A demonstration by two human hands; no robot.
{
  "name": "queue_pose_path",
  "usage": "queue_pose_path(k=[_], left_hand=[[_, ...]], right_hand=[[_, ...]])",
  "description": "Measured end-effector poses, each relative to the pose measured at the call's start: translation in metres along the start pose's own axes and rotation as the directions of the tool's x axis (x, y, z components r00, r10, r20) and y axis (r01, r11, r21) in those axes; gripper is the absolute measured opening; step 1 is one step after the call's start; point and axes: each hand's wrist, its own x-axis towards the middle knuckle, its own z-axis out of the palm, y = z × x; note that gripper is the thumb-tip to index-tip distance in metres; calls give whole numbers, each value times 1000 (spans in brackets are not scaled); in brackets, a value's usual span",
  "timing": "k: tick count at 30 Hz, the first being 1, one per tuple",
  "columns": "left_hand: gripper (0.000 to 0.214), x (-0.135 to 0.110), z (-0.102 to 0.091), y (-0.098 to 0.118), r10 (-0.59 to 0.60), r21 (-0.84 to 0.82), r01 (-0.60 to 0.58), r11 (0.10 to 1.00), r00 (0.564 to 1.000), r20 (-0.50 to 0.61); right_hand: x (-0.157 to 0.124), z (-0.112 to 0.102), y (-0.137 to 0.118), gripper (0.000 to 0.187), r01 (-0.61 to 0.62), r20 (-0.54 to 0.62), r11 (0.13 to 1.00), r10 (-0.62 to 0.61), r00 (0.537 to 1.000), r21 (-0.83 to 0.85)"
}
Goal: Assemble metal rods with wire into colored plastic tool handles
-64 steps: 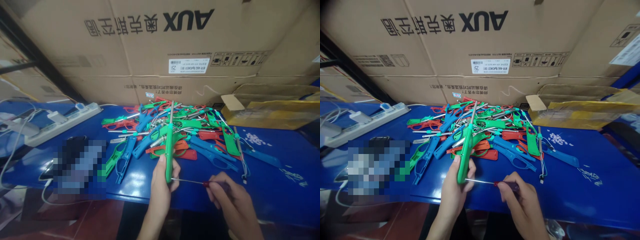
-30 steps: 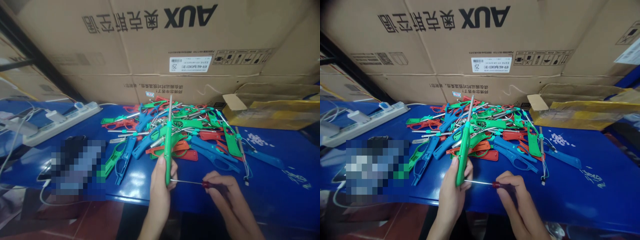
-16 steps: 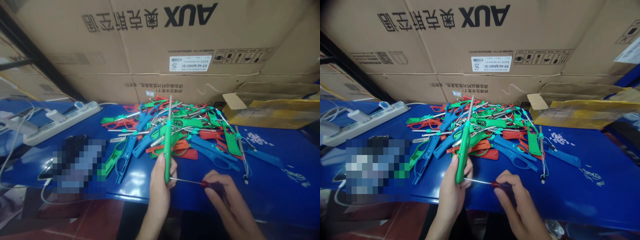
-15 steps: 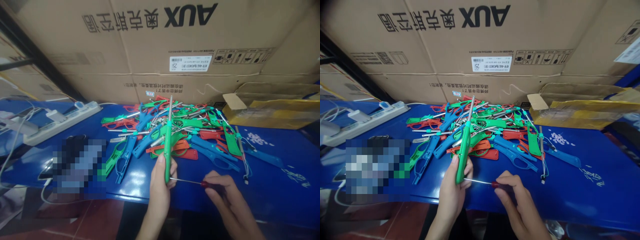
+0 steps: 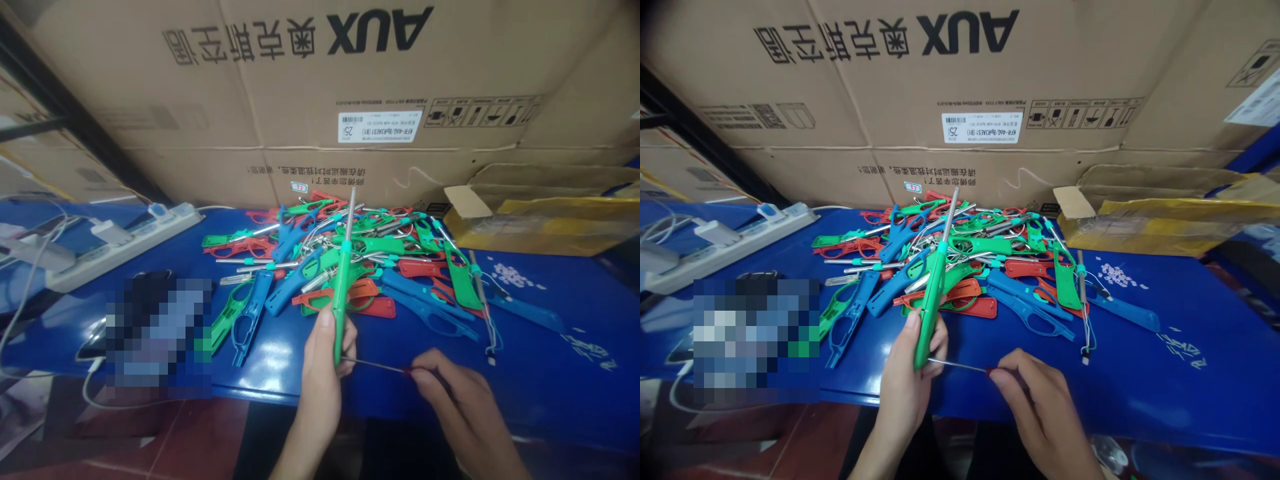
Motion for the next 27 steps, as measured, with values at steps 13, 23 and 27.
queue_pose_path(k=[13,23,27], left_hand=[[52,0,1,3,-16,22,15,1000,998,56],[51,-1,-1,2,2,112,-12,994,996,92],[56,0,3,3,8,57,-10,998,1000,29]], right_hand=[[-8,9,15,13,60,-235,998,-55,970,13],[4,2,-9,33,-26,-116,999,30,993,36],[1,4,-2,16,64,-101,997,-60,993,37]])
